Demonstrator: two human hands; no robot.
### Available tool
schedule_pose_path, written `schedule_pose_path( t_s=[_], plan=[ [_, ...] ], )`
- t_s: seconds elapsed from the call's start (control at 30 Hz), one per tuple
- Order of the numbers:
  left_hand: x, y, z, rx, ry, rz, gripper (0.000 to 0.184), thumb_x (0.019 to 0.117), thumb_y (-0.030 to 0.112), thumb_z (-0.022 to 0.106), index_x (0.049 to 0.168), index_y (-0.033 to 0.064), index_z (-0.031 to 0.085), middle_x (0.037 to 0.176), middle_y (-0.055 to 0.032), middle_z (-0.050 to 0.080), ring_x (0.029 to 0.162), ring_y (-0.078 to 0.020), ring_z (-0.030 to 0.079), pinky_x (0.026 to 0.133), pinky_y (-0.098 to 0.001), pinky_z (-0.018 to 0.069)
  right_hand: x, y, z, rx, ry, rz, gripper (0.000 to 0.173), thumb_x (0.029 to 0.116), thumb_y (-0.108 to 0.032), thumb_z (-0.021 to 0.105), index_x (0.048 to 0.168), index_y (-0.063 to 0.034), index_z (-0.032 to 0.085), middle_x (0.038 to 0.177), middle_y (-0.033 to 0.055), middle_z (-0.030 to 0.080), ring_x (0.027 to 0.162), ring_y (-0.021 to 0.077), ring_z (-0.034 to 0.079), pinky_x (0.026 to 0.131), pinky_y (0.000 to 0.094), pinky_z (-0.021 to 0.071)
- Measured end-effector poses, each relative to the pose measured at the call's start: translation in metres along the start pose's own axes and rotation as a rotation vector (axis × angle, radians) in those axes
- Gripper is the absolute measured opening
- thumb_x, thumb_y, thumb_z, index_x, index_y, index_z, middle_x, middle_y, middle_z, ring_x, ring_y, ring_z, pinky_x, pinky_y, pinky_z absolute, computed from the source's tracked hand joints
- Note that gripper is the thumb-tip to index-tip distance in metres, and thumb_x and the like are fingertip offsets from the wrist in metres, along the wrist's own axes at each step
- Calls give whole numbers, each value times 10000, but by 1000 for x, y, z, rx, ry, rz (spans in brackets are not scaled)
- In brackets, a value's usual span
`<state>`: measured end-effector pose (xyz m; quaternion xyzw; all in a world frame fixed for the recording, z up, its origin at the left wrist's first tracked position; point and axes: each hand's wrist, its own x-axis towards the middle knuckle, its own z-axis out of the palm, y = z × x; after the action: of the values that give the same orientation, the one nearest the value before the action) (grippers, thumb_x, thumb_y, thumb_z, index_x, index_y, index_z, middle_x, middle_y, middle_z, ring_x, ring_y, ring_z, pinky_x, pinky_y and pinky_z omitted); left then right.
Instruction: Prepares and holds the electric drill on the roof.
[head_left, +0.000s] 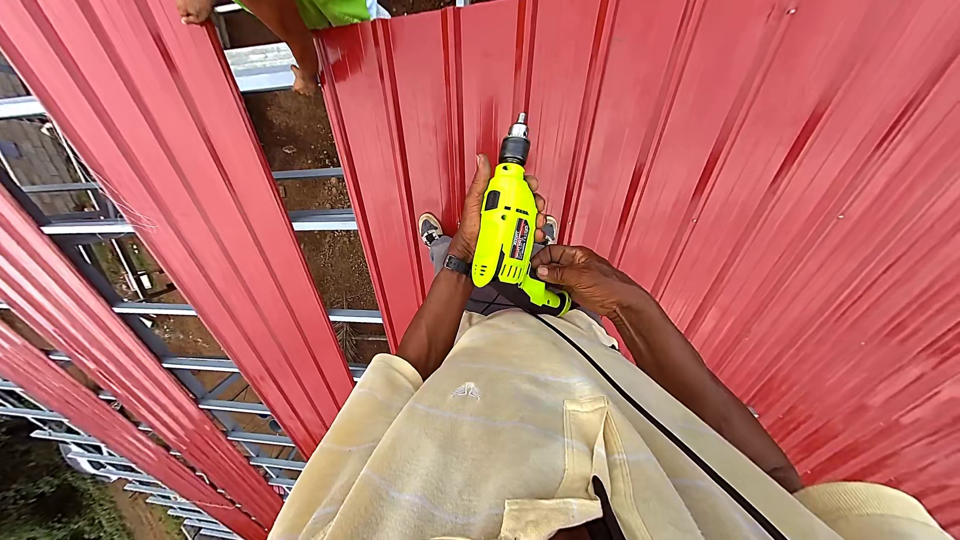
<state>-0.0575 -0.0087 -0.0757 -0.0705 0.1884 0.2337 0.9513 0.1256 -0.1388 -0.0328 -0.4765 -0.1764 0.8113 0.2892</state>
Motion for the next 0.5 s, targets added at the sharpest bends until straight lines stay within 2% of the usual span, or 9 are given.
schedule_pose_path(
  t_s=[0.17,0.27,0.37,0.5],
  plan=[
    [-1,5,-2,-6,-10,-4,899,850,875,406,1186,57,567,934,-220,650,775,-385,674,632,-519,588,0,-3,-1,55,-53,19,193,989,-102,612,1150,-19,680,1000,128,710,878,168,692,829,327,599],
    [-1,7,0,-28,-7,-12,911,841,889,402,1189,63,560,946,-219,642,783,-389,676,628,-519,594,2,-2,0,24,-38,28,181,984,-165,656,1103,-30,677,948,114,708,839,162,690,805,324,601],
    [-1,8,-2,-40,-8,-19,915,843,889,390,1203,66,563,947,-223,647,782,-391,676,633,-524,591,6,0,2,24,-24,44,134,977,-153,658,1029,-30,673,908,110,701,812,160,680,782,332,595],
    [1,7,-5,-47,-2,-22,920,841,897,382,1208,74,565,953,-223,648,789,-396,677,633,-531,591,9,-2,-2,65,-59,19,154,965,-96,624,1088,-27,687,965,112,703,857,159,683,815,327,594]
  ],
)
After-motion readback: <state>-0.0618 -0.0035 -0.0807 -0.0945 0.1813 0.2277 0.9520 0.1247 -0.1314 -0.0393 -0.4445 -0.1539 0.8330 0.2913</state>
